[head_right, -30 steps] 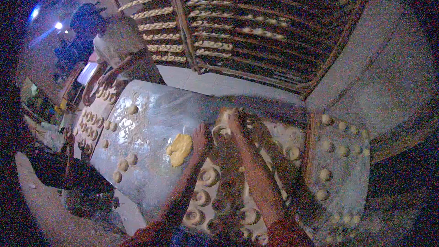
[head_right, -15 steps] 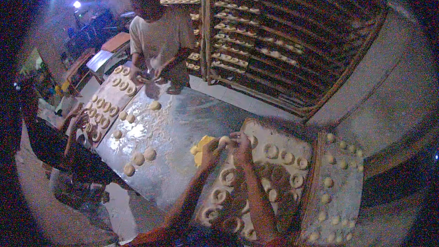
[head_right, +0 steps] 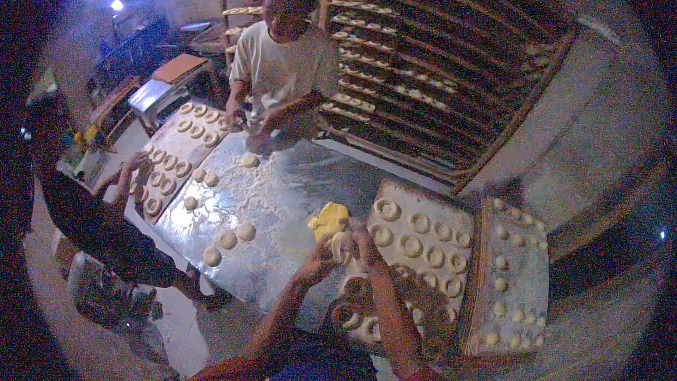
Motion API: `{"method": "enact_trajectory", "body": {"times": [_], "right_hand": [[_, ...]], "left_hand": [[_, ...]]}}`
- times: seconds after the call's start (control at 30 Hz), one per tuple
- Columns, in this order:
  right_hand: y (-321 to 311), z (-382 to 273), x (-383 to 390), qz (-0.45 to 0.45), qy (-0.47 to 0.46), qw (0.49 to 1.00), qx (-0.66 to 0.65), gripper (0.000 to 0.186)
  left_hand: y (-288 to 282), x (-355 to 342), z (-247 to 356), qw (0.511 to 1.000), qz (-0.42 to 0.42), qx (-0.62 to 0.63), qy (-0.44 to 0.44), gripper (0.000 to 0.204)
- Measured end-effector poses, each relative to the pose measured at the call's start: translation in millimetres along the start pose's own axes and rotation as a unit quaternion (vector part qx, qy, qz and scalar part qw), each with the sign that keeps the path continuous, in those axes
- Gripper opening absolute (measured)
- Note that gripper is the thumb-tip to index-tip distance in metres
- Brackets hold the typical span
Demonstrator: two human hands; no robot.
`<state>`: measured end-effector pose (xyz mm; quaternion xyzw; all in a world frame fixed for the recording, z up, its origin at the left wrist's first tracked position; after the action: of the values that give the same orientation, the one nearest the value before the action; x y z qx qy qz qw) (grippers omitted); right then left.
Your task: The person shapes dough balls into ring shapes by hand and places them on a wooden board. Two other people are also shaping dough at the same table. The shaped dough is arranged in rows on the board.
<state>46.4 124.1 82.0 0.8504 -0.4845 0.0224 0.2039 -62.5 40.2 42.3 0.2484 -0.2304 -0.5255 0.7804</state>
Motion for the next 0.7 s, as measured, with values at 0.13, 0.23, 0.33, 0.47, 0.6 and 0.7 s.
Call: {"method": "enact_trajectory", "body": {"times": [0.13, 0.23, 0.33, 0.47, 0.6, 0.7], "right_hand": [[-6.8, 20.3, 1.9, 0.129, 0.026, 0.953, 0.273, 0.047], [-12.2, 32.5, 7.5, 0.181, 0.015, 0.980, -0.086, 0.047], [-12.1, 29.8, 15.1, 0.188, -0.140, 0.918, 0.320, 0.045], [-16.1, 24.6, 20.4, 0.189, -0.149, 0.890, 0.387, 0.049], [-39.6, 36.3, 14.5, 0.255, -0.243, 0.890, 0.289, 0.051], [-64.7, 49.7, 2.5, 0.249, -0.283, 0.895, 0.240, 0.044]], "left_hand": [[0.9, -1.6, 3.1, 0.974, 0.120, -0.148, 0.124, 0.023], [6.6, -14.0, -1.2, 0.981, 0.127, 0.137, -0.047, 0.011], [18.2, -19.3, -5.0, 0.806, 0.104, -0.406, 0.418, 0.024], [26.0, -22.5, -35.9, 0.884, 0.148, -0.365, 0.250, 0.032], [33.3, -34.6, -49.0, 0.824, 0.123, -0.480, 0.275, 0.032], [50.9, -40.0, -54.8, 0.835, 0.125, -0.484, 0.229, 0.032]]}}
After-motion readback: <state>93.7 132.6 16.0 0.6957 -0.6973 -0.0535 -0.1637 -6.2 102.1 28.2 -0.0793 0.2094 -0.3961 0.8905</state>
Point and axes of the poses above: each hand's wrist, its own x-axis away from the middle knuckle, its own y-axis out of the palm, z = x × y, the point moved 1 cm from there along -x, towards the middle knuckle, and after that the axes turned 9 degrees about z, right-handed, at the moved point
